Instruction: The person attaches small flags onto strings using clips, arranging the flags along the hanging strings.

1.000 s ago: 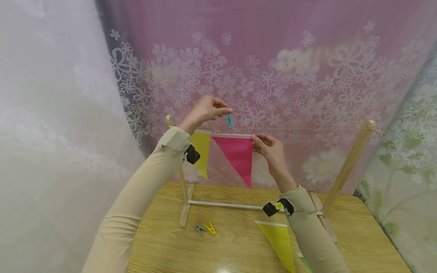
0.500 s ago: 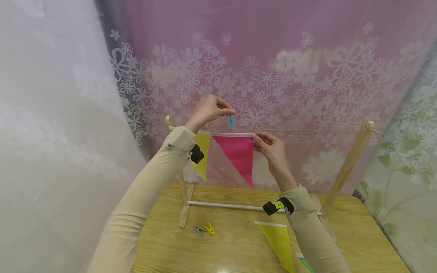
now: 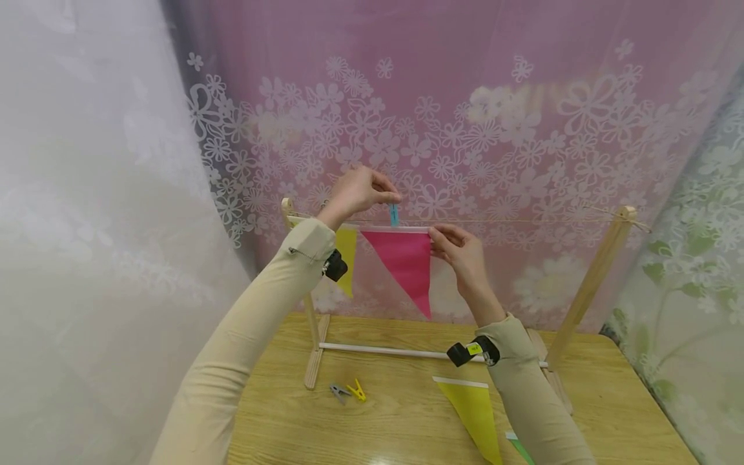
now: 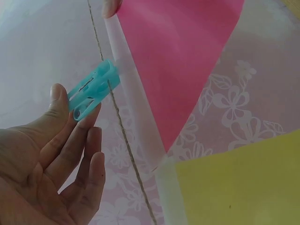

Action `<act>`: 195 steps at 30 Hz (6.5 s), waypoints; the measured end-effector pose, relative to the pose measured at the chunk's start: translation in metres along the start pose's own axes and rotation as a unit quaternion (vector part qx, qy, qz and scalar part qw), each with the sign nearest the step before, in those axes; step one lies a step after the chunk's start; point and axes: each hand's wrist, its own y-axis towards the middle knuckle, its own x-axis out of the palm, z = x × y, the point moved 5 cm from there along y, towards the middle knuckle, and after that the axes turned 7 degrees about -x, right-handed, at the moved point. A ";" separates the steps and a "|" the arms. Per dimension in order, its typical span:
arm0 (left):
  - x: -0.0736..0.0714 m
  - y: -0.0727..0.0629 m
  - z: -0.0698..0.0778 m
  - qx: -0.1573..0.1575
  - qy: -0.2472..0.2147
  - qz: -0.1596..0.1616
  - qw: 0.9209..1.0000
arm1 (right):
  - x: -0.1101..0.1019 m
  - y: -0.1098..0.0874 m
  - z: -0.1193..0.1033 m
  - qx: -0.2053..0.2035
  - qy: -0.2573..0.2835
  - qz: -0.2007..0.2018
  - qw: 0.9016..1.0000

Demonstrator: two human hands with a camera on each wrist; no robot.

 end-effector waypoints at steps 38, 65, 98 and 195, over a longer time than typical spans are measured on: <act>0.010 -0.004 -0.003 0.010 0.008 -0.031 0.999 | 0.007 0.001 -0.003 0.002 -0.015 -0.001 1.000; 0.013 -0.007 -0.003 0.004 -0.001 -0.050 0.999 | 0.007 -0.002 -0.001 0.010 -0.009 -0.002 1.000; 0.016 -0.006 -0.005 0.026 -0.034 -0.093 0.995 | 0.006 -0.004 0.000 0.010 -0.017 -0.009 1.000; 0.108 -0.122 -0.128 0.080 -0.367 0.144 0.915 | -0.109 -0.100 0.077 0.040 -0.134 0.074 0.987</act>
